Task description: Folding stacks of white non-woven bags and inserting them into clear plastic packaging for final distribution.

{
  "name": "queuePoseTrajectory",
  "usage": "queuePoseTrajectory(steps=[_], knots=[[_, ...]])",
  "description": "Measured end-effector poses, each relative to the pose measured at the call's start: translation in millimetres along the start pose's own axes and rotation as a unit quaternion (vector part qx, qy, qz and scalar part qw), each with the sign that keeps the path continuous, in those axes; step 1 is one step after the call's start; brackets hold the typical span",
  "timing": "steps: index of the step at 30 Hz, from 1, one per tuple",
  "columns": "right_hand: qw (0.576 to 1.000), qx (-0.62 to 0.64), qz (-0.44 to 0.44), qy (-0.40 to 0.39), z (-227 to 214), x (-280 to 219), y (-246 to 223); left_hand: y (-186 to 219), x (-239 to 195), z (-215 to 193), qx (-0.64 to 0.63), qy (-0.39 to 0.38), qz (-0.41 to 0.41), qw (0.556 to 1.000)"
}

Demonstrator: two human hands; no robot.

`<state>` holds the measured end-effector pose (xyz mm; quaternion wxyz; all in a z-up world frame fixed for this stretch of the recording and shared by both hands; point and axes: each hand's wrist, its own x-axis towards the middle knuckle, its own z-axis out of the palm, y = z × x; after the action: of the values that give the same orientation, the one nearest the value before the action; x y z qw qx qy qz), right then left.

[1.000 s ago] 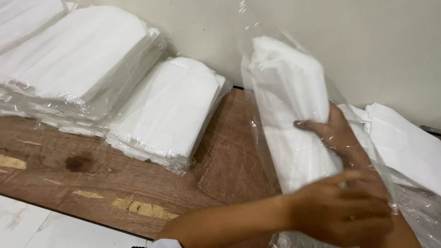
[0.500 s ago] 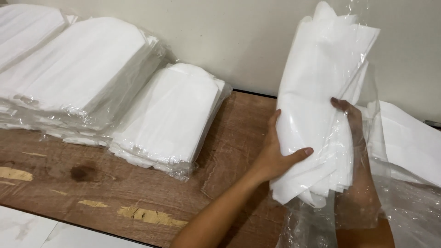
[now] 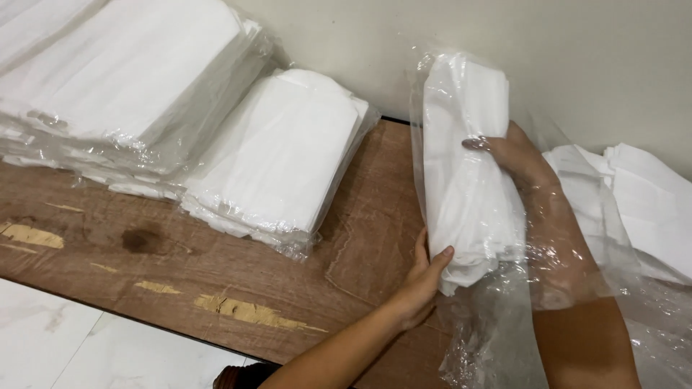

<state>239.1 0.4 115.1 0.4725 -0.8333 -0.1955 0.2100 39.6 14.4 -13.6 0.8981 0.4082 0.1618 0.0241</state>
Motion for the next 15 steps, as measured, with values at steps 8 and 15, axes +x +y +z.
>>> queuePoseTrajectory(steps=[8, 15], knots=[[0.948, -0.302, 0.096, -0.027, 49, 25, -7, -29, -22, -17, -0.113, -0.04, -0.136, 0.983], [0.931, -0.353, 0.091, -0.007, 77, 14, -26, -76, -12, -31, -0.218, -0.077, 0.056, 0.971]])
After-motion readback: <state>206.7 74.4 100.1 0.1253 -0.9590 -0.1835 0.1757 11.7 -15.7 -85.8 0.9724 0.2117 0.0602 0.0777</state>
